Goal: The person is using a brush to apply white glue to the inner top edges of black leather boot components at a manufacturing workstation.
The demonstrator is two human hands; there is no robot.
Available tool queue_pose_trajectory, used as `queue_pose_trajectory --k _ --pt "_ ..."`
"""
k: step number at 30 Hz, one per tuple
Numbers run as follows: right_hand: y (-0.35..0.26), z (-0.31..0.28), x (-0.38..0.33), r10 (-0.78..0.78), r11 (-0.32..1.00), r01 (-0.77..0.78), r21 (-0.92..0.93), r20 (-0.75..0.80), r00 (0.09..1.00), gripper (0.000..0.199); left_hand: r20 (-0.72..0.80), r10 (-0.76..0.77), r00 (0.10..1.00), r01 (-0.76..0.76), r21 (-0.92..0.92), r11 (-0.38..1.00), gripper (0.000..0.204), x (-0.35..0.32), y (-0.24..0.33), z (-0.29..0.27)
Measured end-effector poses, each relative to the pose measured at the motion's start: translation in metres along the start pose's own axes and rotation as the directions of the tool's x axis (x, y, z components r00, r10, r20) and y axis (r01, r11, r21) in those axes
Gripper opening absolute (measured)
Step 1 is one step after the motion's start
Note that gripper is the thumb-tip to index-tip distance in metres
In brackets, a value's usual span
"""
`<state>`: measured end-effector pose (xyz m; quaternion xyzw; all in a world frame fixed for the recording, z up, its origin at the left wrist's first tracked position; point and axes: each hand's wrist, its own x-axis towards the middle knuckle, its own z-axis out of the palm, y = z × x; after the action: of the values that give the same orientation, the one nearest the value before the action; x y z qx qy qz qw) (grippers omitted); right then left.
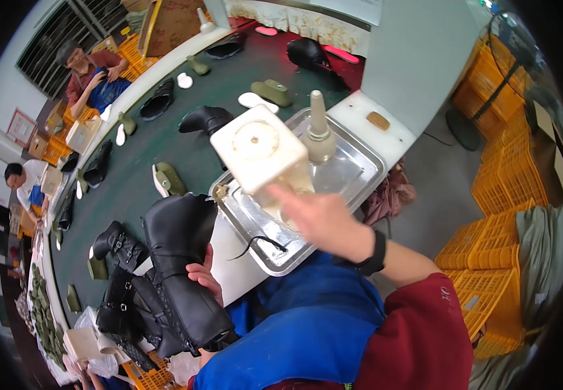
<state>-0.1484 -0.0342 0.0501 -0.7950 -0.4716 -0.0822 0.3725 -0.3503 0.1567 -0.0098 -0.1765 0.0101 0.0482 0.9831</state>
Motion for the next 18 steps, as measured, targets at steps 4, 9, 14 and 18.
queue_pose_trajectory --k 4,9,14,18 --pt "-0.036 0.046 -0.007 -0.142 0.988 0.149 -0.038 0.147 0.979 0.059 -0.010 -0.090 0.996 0.089 -0.048 0.995 0.074 0.004 -0.013 0.004" --pt "-0.042 0.075 0.001 -0.081 0.997 0.077 0.029 0.152 0.985 0.074 -0.058 -0.064 0.996 0.061 -0.055 0.997 0.072 -0.003 -0.023 0.004" --pt "-0.044 0.086 0.005 -0.078 0.987 0.089 0.131 -0.086 0.993 0.073 -0.006 -0.068 0.998 0.067 -0.098 0.993 0.071 -0.007 -0.023 0.004" --pt "-0.048 0.086 0.009 -0.031 0.983 0.042 0.178 -0.067 0.997 0.078 0.029 -0.081 0.996 0.083 -0.108 0.991 0.072 -0.009 -0.024 0.006"
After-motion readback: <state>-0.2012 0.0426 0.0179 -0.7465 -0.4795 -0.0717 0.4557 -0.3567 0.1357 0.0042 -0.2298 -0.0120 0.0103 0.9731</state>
